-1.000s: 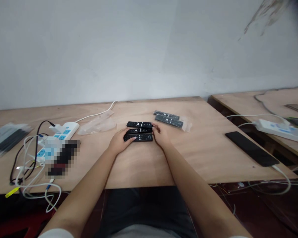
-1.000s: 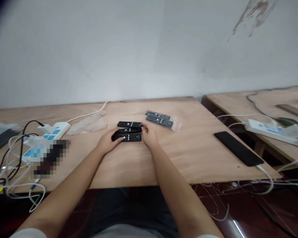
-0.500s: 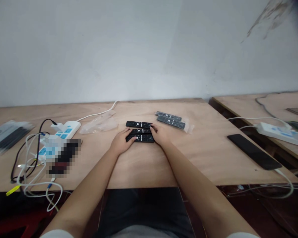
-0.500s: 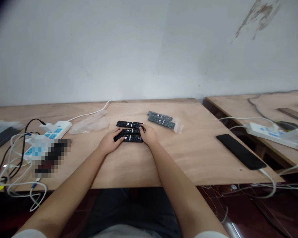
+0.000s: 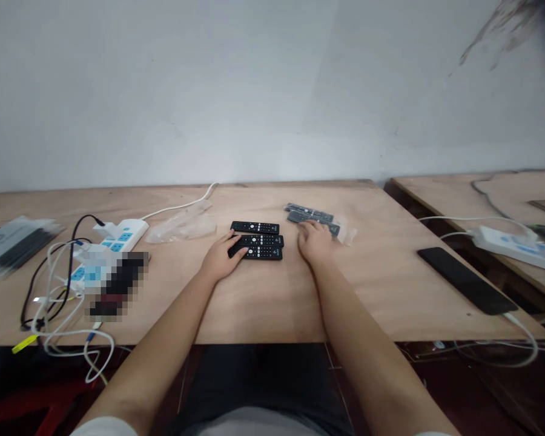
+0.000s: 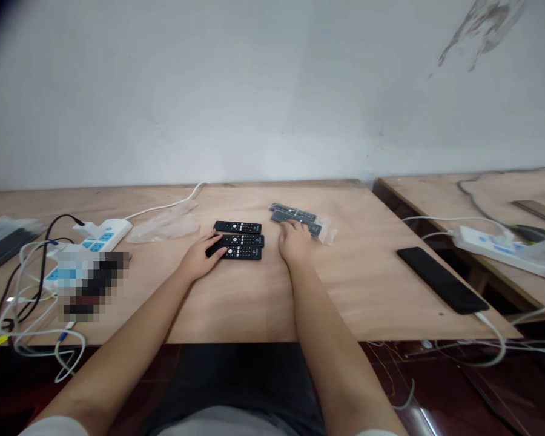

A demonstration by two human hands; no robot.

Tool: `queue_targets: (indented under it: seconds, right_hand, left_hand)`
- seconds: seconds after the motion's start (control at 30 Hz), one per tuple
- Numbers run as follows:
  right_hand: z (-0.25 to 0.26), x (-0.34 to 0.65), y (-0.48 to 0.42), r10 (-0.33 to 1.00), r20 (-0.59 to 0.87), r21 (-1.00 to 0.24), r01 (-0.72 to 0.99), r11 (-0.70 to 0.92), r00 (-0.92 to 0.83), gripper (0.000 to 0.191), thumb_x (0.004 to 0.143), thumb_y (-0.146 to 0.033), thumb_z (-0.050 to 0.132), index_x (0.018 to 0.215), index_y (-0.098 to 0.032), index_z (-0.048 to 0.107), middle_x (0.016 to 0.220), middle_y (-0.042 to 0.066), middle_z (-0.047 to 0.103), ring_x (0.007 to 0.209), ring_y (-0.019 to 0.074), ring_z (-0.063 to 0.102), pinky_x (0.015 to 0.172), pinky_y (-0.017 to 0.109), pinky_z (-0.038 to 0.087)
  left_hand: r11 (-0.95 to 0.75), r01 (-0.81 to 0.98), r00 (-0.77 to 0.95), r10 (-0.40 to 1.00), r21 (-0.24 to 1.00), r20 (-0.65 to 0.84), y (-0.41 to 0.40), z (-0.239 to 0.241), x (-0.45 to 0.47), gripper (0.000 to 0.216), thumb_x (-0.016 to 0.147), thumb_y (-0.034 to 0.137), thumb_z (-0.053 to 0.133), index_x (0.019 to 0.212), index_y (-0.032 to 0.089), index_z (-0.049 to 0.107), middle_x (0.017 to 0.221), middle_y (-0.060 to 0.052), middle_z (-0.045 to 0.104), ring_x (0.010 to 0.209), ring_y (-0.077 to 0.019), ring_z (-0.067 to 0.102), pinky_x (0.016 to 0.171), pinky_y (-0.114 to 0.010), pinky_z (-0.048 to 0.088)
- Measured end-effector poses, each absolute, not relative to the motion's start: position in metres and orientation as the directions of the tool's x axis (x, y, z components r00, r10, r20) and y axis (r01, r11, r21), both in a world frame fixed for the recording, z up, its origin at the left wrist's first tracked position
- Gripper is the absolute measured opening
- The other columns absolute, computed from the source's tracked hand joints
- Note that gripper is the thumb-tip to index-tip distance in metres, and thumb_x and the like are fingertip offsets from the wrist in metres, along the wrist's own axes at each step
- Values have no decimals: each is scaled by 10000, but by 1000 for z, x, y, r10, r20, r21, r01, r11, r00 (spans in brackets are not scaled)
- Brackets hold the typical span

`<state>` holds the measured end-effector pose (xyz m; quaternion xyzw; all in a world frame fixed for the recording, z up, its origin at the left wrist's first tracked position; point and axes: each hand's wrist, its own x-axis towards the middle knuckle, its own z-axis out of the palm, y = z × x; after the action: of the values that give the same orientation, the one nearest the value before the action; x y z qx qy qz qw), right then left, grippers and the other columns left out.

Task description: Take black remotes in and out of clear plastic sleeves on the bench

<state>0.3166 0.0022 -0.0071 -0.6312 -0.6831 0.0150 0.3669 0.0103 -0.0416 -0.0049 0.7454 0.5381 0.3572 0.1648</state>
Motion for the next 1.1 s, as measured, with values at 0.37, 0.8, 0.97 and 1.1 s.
queue_targets:
  seconds: [0.37, 0.8, 0.97, 1.1]
  right_hand:
    - [-7, 336, 0, 888, 254, -391, 880, -269, 384, 681, 883, -381, 506, 1518, -145, 438, 1613, 168, 378, 1486, 387, 273, 1188, 613, 201]
    - [-5, 335, -3, 869, 281, -402, 872, -278, 406, 512, 876, -286, 516, 1365, -185, 627, 1350, 188, 562, 1250, 392, 469, 1051, 570, 339]
    - [-12, 339, 0, 883, 328, -439, 882, -173, 336, 471, 865, -261, 507, 1293, -192, 688, 1271, 174, 610, 1161, 351, 524, 1026, 552, 388]
    - [-20, 343, 6, 853, 453, -502, 865, 5, 259, 444, 854, -269, 508, 1220, -148, 727, 1187, 180, 647, 1110, 335, 554, 1029, 535, 433]
  left_hand:
    - [-335, 708, 149, 932, 622, 332, -42, -3, 10, 550, 928, 563, 600, 1311, 178, 683, 1481, -131, 576, 1376, -280, 543, 1204, -457, 385]
    - [-361, 665, 125, 917, 654, 379, -39, -6, 9, 453, 929, 476, 636, 1262, 176, 700, 1399, -144, 642, 1321, -281, 595, 1165, -470, 435]
    - [-348, 646, 101, 921, 680, 376, -37, -9, 8, 431, 921, 466, 649, 1245, 186, 705, 1398, -141, 643, 1309, -289, 604, 1156, -483, 443]
    - [-343, 622, 73, 921, 704, 384, -36, -10, 7, 385, 926, 448, 648, 1221, 208, 710, 1376, -126, 660, 1288, -282, 617, 1145, -500, 447]
